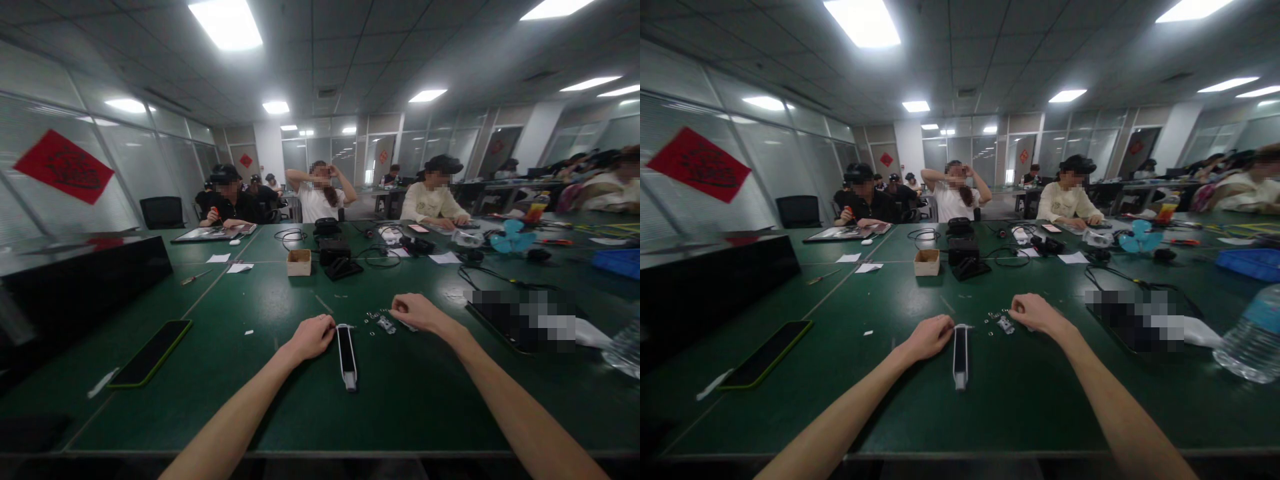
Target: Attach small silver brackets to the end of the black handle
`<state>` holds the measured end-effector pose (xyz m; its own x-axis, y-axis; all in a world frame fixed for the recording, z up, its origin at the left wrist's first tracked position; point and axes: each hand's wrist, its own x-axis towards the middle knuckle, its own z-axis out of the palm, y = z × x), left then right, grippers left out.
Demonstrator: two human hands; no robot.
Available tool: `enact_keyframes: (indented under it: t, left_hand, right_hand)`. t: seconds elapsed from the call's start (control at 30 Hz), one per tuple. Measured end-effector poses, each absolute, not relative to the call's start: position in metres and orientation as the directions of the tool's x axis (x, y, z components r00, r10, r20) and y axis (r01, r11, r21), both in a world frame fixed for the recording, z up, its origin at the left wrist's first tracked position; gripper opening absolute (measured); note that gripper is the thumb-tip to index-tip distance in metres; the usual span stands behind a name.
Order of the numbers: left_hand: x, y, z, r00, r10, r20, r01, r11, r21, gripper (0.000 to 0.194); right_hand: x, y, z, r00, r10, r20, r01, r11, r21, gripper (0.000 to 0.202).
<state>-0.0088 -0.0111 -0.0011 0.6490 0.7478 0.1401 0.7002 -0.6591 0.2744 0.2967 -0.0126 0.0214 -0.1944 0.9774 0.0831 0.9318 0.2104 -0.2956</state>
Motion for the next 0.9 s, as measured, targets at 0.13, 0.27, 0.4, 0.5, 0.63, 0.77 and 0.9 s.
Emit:
enact_keyframes:
  t: [0.13, 0.27, 0.4, 0.5, 0.63, 0.77, 0.9]
  left_hand:
    - [-0.01, -0.01, -0.002, 0.651, 0.742, 0.16, 0.693, -0.667, 0.273, 0.013]
    - [-0.01, -0.01, -0.004, 0.647, 0.747, 0.153, 0.694, -0.66, 0.288, 0.015]
    - [-0.01, -0.011, -0.002, 0.646, 0.75, 0.14, 0.697, -0.655, 0.292, 0.016]
    - [-0.009, -0.011, -0.001, 0.653, 0.745, 0.138, 0.692, -0.66, 0.292, 0.015]
    - [-0.009, -0.012, 0.001, 0.651, 0.746, 0.138, 0.693, -0.659, 0.292, 0.014]
    - [-0.009, -0.012, 0.001, 0.652, 0.745, 0.139, 0.697, -0.661, 0.277, 0.014]
    - [-0.009, -0.01, -0.002, 0.651, 0.741, 0.164, 0.694, -0.669, 0.264, 0.014]
  right_hand:
    - [0.277, -0.018, 0.016, -0.338, 0.94, 0.032, 0.848, 0.32, -0.422, 0.029]
    - [0.27, -0.02, 0.014, -0.362, 0.932, 0.008, 0.834, 0.328, -0.444, 0.018]
    - [0.281, -0.018, 0.023, -0.286, 0.95, 0.125, 0.856, 0.312, -0.411, 0.014]
    - [0.296, -0.013, 0.024, -0.148, 0.976, 0.158, 0.943, 0.187, -0.274, 0.013]
    - [0.312, -0.007, 0.015, -0.052, 0.997, 0.056, 0.987, 0.06, -0.149, 0.012]
    - [0.314, -0.007, 0.013, -0.032, 0.999, -0.007, 0.991, 0.03, -0.129, 0.017]
    - [0.31, -0.009, 0.019, -0.016, 1.0, 0.0, 0.99, 0.016, -0.141, 0.021]
